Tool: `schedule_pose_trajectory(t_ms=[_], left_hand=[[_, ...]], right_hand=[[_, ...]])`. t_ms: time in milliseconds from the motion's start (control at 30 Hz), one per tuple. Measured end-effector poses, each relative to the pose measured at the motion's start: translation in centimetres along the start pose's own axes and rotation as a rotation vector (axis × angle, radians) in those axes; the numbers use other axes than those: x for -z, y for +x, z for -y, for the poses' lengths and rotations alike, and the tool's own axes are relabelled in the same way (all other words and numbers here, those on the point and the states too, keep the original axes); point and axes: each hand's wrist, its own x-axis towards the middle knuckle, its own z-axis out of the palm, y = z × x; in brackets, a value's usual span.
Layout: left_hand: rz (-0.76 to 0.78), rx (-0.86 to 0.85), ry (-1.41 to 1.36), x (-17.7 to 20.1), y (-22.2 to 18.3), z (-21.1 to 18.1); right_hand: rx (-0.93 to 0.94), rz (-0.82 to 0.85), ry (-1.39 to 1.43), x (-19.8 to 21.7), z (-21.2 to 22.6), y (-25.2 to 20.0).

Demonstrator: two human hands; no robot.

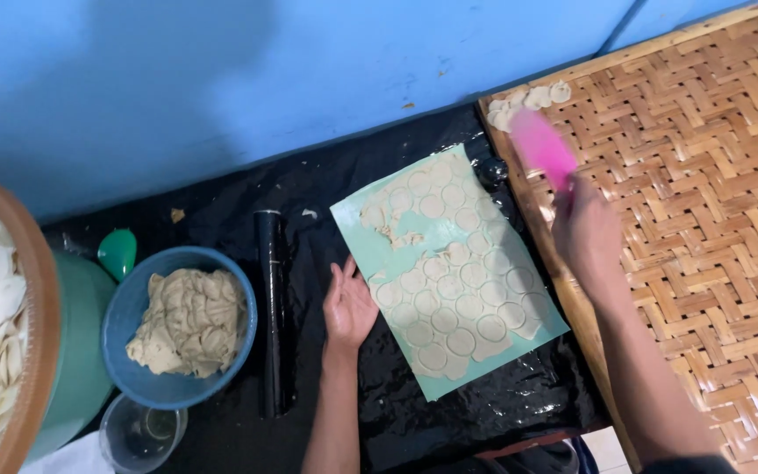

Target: Manually scraping and separating circular dough shapes from a template onto a woven tray for drying.

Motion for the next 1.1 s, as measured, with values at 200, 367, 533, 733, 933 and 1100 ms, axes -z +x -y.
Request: schedule_pose_trajectory(t_ms=[200, 367, 533, 733, 933, 1100], left_hand=[[-0.014, 0.022, -0.02, 0.5, 0.0, -0.1], [-0.033, 0.037, -0.001, -0.1, -0.2, -0.5], [-0.055, 0.027, -0.005, 0.7, -0.4, -0.2], [-0.058, 0.032, -0.029, 0.1, -0.4, -0.4], [-0.051, 0.046, -0.013, -0.7, -0.3, -0.6], [-0.004, 0.022, -0.012, 0.2, -0.3, -0.3]], right_hand=[[0.157, 0.395, 0.413, 2.7, 9.5, -9.0], [0.173, 0.494, 0.426, 1.4, 10.8, -11.4], [0.291, 0.523, 0.324, 2.5, 13.6, -10.7], [0.313, 0.501, 0.182, 1.6, 13.4, -9.9], [0.285, 0.337, 0.197, 0.0, 11.4, -9.6], [0.001, 0.315, 0.342, -0.2, 10.6, -9.7]])
